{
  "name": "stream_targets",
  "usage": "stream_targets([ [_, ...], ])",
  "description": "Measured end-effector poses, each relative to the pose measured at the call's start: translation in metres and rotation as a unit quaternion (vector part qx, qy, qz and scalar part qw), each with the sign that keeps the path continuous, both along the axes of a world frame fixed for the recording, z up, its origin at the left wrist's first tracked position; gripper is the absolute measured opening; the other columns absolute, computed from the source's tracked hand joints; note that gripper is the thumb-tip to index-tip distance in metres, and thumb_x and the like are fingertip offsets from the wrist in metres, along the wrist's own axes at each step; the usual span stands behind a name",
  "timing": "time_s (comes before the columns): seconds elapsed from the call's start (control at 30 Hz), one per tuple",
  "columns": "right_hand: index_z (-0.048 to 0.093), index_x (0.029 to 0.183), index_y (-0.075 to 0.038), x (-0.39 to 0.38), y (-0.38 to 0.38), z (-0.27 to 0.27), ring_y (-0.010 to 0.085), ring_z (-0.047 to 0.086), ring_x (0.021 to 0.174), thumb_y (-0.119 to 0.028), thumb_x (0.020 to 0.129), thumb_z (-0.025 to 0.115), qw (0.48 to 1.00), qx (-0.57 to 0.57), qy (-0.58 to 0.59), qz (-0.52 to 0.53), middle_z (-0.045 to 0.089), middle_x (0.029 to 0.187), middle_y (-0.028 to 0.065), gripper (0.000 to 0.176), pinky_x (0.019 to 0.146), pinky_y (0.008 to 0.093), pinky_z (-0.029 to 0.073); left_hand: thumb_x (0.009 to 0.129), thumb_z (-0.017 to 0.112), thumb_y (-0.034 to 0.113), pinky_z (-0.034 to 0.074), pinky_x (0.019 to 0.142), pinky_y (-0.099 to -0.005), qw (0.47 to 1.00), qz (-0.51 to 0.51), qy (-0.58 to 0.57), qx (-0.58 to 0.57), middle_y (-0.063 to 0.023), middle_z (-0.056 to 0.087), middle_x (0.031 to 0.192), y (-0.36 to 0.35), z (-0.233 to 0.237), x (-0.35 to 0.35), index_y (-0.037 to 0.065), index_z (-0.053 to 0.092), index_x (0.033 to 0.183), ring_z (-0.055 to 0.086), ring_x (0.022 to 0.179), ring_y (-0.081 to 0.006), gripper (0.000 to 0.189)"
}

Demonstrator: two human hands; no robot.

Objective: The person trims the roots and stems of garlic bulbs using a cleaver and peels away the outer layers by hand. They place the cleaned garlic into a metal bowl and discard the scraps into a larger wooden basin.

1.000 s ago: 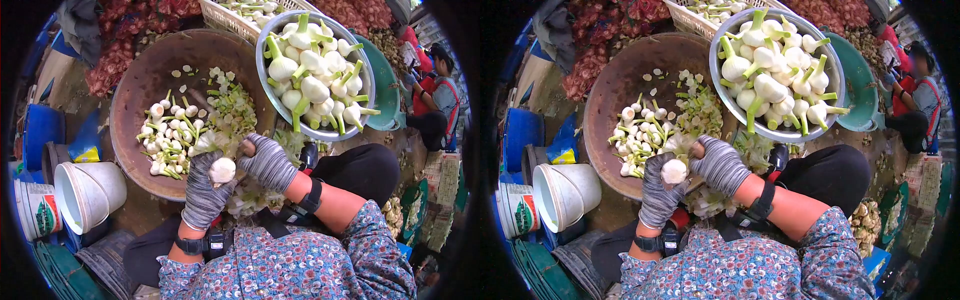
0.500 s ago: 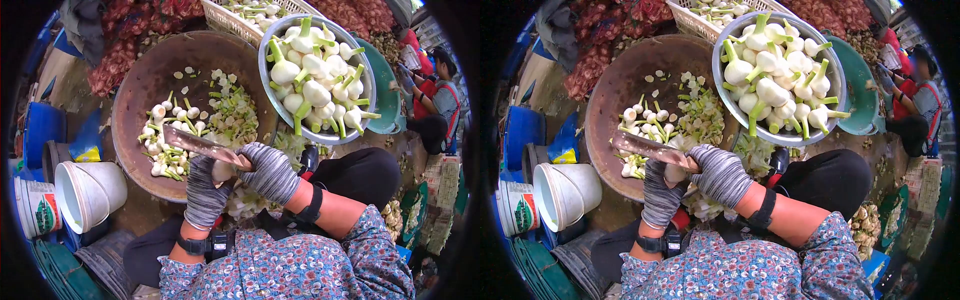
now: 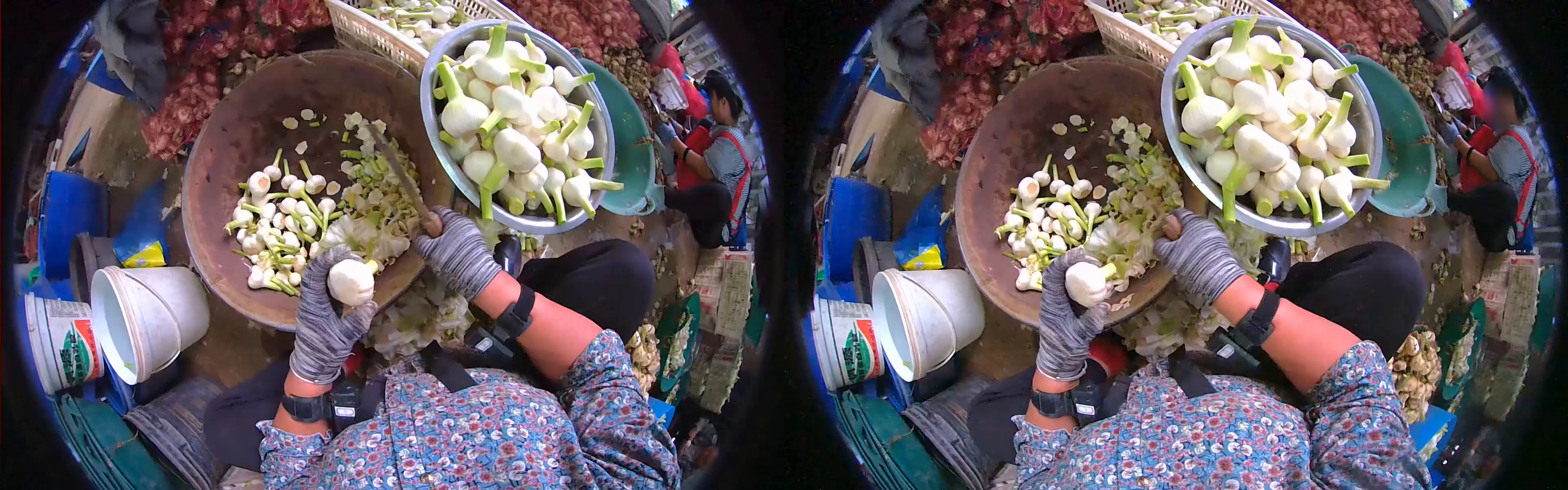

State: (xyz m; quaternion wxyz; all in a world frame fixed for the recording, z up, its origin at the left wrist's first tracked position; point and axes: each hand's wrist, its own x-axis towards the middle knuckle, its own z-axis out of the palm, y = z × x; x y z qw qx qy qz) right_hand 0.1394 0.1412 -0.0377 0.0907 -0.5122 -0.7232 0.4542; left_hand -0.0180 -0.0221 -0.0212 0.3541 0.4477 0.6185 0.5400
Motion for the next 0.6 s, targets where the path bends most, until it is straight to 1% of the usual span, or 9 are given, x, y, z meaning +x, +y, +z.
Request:
stream_targets([
  [0.1, 0.059, 0.101, 0.000, 0.005, 0.000, 0.002, 0.0406, 0.064, 0.080, -0.022, 0.076, 0.068, 0.999, 0.016, 0.037, -0.007, 0.065, 0.085, 0.0239, 0.034, 0.071, 0.0428, 0.053, 0.076, 0.074, 0.011, 0.045, 0.099, -0.0373, 0.999, 0.032, -0.025, -0.018, -0.0119, 0.050, 0.126, 0.000, -0.003, -0.001, 0.004, 0.042, 0.132, 0.054, 0.114, -0.0240, 0.065],
  [0.13, 0.059, 0.101, 0.000, 0.004, -0.004, 0.008, 0.0391, 0.064, 0.081, -0.019, 0.076, 0.069, 0.997, -0.004, 0.071, -0.009, 0.065, 0.085, 0.0222, 0.032, 0.073, 0.0417, 0.053, 0.076, 0.075, 0.011, 0.045, 0.099, -0.0369, 0.999, 0.034, -0.019, -0.023, -0.0119, 0.051, 0.125, -0.001, -0.004, -0.002, 0.004, 0.042, 0.132, 0.054, 0.114, -0.0234, 0.066],
  [0.23, 0.060, 0.102, -0.001, 0.002, -0.019, 0.033, 0.0374, 0.064, 0.083, -0.017, 0.077, 0.069, 0.985, 0.010, 0.167, 0.030, 0.065, 0.087, 0.0206, 0.031, 0.074, 0.0407, 0.053, 0.074, 0.076, 0.011, 0.046, 0.097, -0.0368, 0.997, 0.046, 0.058, -0.019, -0.0129, 0.053, 0.122, 0.006, -0.002, 0.004, 0.003, 0.043, 0.131, 0.055, 0.112, -0.0253, 0.066],
  [0.27, 0.061, 0.102, -0.002, 0.001, -0.023, 0.044, 0.0366, 0.063, 0.085, -0.015, 0.077, 0.069, 0.981, 0.015, 0.185, 0.053, 0.064, 0.089, 0.0187, 0.030, 0.075, 0.0406, 0.052, 0.073, 0.077, 0.011, 0.046, 0.096, -0.0373, 0.995, 0.042, 0.088, -0.031, -0.0138, 0.054, 0.121, 0.005, -0.004, 0.005, 0.003, 0.043, 0.130, 0.056, 0.112, -0.0266, 0.066],
  [0.37, 0.062, 0.104, -0.004, -0.001, -0.030, 0.051, 0.0356, 0.063, 0.086, -0.018, 0.076, 0.072, 0.970, 0.116, 0.168, 0.133, 0.063, 0.091, 0.0172, 0.033, 0.075, 0.0405, 0.052, 0.071, 0.078, 0.011, 0.047, 0.094, -0.0391, 0.983, 0.026, 0.177, -0.051, -0.0163, 0.056, 0.119, 0.002, -0.010, 0.004, 0.002, 0.045, 0.128, 0.057, 0.110, -0.0302, 0.067],
  [0.4, 0.062, 0.103, -0.006, -0.001, -0.032, 0.051, 0.0348, 0.063, 0.086, -0.021, 0.075, 0.072, 0.965, 0.155, 0.140, 0.161, 0.062, 0.089, 0.0157, 0.033, 0.074, 0.0412, 0.052, 0.070, 0.079, 0.011, 0.047, 0.094, -0.0399, 0.977, 0.014, 0.205, -0.046, -0.0170, 0.056, 0.119, 0.002, -0.010, 0.005, 0.002, 0.046, 0.128, 0.057, 0.110, -0.0314, 0.067],
  [0.5, 0.062, 0.101, -0.006, -0.001, -0.033, 0.049, 0.0340, 0.063, 0.084, -0.021, 0.075, 0.071, 0.950, 0.215, 0.101, 0.202, 0.062, 0.087, 0.0150, 0.031, 0.072, 0.0419, 0.052, 0.068, 0.080, 0.012, 0.047, 0.093, -0.0425, 0.960, -0.018, 0.276, -0.033, -0.0172, 0.057, 0.119, 0.000, -0.015, 0.005, 0.003, 0.047, 0.127, 0.058, 0.108, -0.0336, 0.069],
  [0.57, 0.062, 0.098, -0.006, -0.001, -0.033, 0.050, 0.0342, 0.063, 0.081, -0.021, 0.075, 0.070, 0.951, 0.217, 0.089, 0.202, 0.061, 0.085, 0.0151, 0.029, 0.071, 0.0427, 0.052, 0.067, 0.080, 0.011, 0.047, 0.093, -0.0423, 0.945, -0.047, 0.322, -0.031, -0.0165, 0.057, 0.120, -0.002, -0.016, 0.005, 0.004, 0.047, 0.127, 0.058, 0.109, -0.0333, 0.068],
  [0.6, 0.062, 0.097, -0.006, -0.001, -0.032, 0.051, 0.0344, 0.063, 0.081, -0.021, 0.074, 0.070, 0.954, 0.210, 0.080, 0.197, 0.061, 0.085, 0.0154, 0.029, 0.071, 0.0426, 0.052, 0.068, 0.079, 0.010, 0.047, 0.093, -0.0419, 0.967, -0.031, 0.249, -0.039, -0.0163, 0.056, 0.121, 0.000, -0.014, 0.008, 0.004, 0.047, 0.128, 0.058, 0.109, -0.0328, 0.068],
])
